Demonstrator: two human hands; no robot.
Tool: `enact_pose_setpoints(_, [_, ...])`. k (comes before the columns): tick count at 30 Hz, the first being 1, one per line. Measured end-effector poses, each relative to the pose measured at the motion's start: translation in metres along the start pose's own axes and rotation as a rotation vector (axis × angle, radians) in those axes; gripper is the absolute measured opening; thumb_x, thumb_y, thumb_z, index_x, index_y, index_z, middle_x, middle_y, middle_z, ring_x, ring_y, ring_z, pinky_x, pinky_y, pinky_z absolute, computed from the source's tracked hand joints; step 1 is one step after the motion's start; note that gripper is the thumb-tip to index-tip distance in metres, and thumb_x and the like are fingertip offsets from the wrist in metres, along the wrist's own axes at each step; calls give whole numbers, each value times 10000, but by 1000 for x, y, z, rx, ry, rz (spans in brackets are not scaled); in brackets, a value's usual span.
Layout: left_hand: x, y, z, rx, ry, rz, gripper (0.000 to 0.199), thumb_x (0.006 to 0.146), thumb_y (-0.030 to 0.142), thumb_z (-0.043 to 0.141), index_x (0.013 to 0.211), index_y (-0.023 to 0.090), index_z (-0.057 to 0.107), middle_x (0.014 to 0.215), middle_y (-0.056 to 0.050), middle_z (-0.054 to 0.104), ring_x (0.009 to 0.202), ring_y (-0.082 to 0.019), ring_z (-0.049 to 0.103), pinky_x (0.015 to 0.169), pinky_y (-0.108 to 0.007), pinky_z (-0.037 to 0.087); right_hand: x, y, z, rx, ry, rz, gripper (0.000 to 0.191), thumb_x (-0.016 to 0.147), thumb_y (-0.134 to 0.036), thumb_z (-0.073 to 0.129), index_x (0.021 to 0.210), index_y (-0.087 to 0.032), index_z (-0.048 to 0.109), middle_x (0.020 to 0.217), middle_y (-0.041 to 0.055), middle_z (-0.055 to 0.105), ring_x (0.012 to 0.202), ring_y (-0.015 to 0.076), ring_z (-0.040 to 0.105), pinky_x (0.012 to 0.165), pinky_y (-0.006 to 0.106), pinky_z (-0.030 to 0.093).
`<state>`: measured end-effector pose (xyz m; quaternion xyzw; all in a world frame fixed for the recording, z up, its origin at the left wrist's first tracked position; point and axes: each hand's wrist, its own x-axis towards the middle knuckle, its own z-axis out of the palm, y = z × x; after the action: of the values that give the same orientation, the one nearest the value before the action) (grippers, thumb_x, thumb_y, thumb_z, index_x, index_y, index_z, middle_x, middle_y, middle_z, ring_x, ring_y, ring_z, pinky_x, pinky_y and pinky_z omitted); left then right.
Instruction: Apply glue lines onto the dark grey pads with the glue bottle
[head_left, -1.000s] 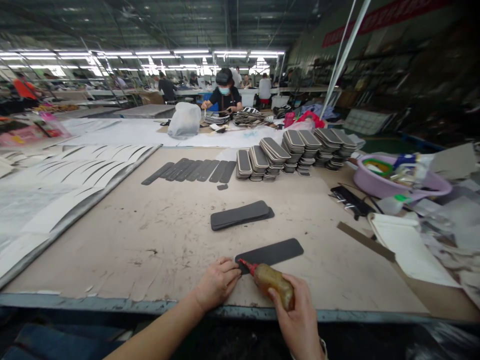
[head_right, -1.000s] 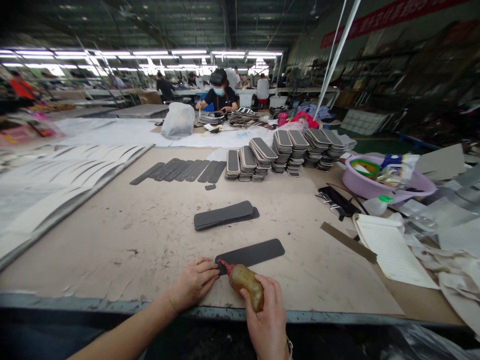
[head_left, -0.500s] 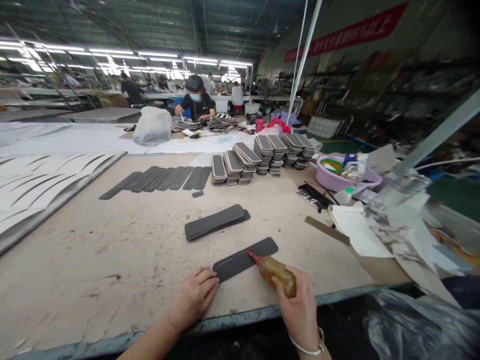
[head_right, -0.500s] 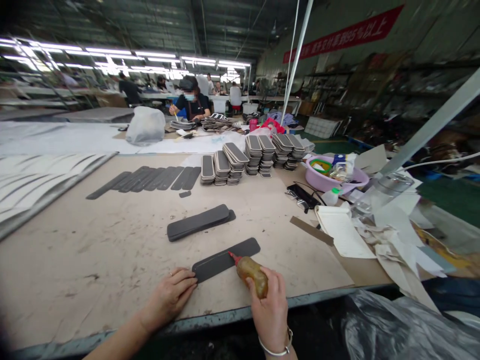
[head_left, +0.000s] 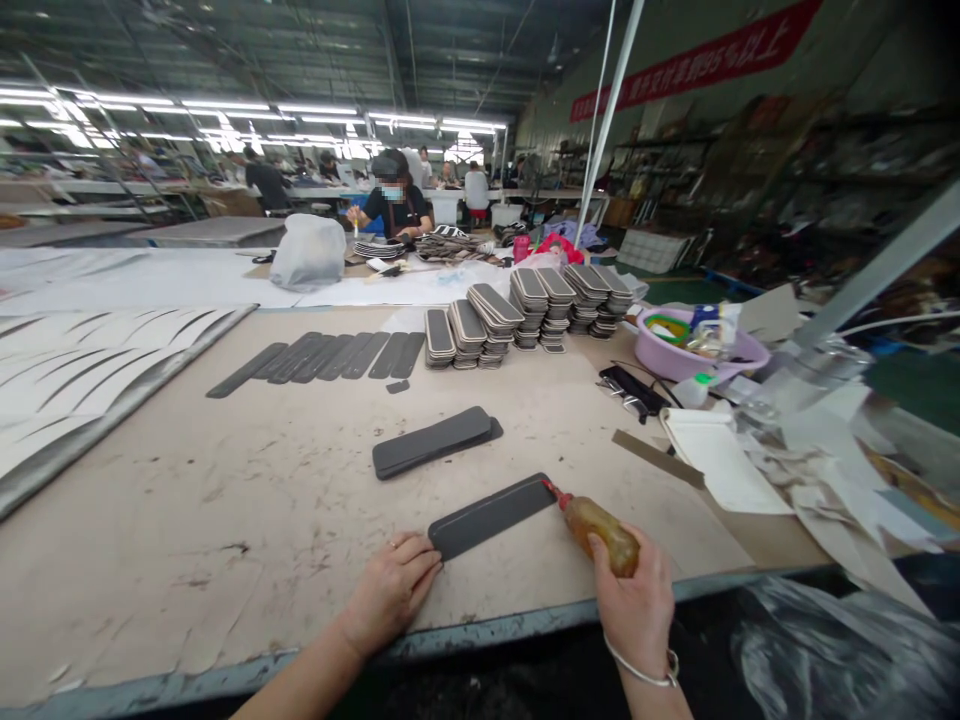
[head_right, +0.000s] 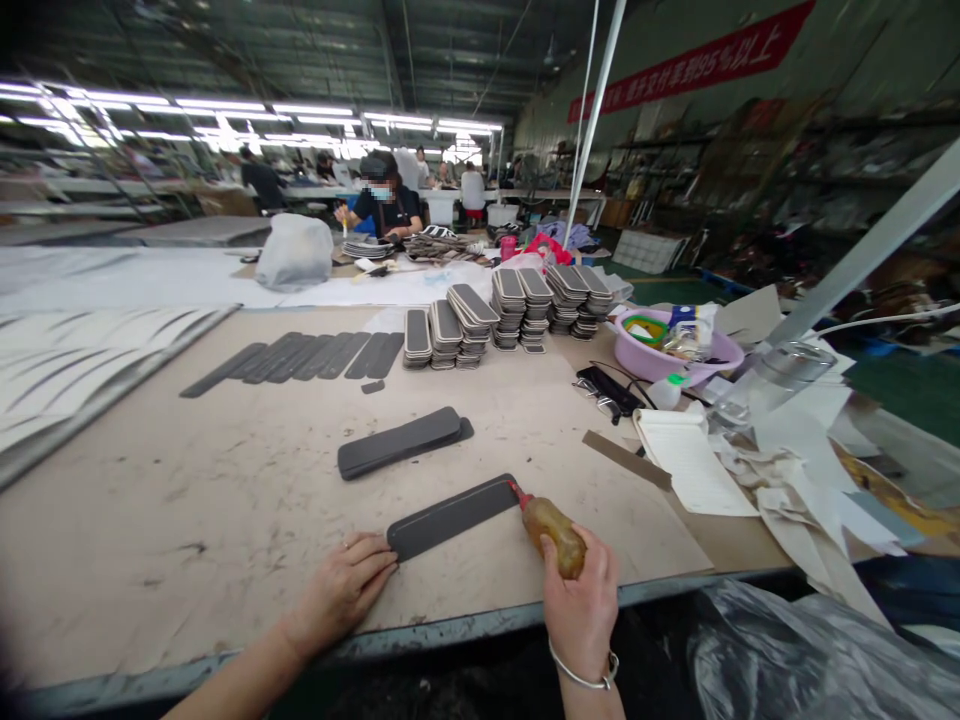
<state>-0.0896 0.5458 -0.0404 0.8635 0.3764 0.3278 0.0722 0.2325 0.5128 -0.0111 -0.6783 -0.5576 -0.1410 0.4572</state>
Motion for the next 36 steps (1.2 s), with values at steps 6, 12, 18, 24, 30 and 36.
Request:
enact_pose_setpoints(6, [-1,2,0,-5,-15,-35,164,922,176,515,952,172,676,893,-63,662,855,-178,576,812,-330,532,-21,-26,-13,243,-209,111,462,874,-544,623,1139,-171,557,1025,98,588,885,259,571,786,379,458])
enact_pose_setpoints(12, [1,4,2,-19,-13,-45,173,920,159,506,940,165,677,872,-63,662,846,-183,577,807,-344,522,-42,-68,-7,427,-352,-19,297,915,-416,614,1111,-203,550,1029,73,566,915,222,564,789,338,476])
enact_pose_setpoints(18, [0,3,1,-13,-12,-41,173,919,166,503,907,166,675,853,-63,657,843,-178,583,810,-337,523,-40,-63,-10,393,-360,-48,281,927,-419,598,1102,-203,556,1022,80,570,915,232,561,783,355,482])
enact_pose_setpoints(24, [-2,1,2,-8,-24,-32,185,929,175,494,934,171,679,875,-68,654,845,-175,578,802,-333,527,-19,-19,-16,156,-159,-36,373,907,-461,617,1127,-164,564,1013,103,579,927,255,554,847,394,456])
enact_pose_setpoints(30, [-1,0,2,-1,0,-13,179,927,167,498,936,169,676,882,-66,651,851,-174,574,801,-324,530,-3,-3,-17,-26,-16,-60,413,910,-491,601,1107,-128,576,942,112,575,876,263,535,812,397,460])
enact_pose_setpoints(36, [-2,1,3,-2,-25,-25,157,922,169,510,928,168,667,877,-62,653,843,-174,575,808,-329,531,-26,-37,-19,263,-196,19,387,889,-467,639,1130,-176,555,1027,95,569,901,251,552,809,379,459])
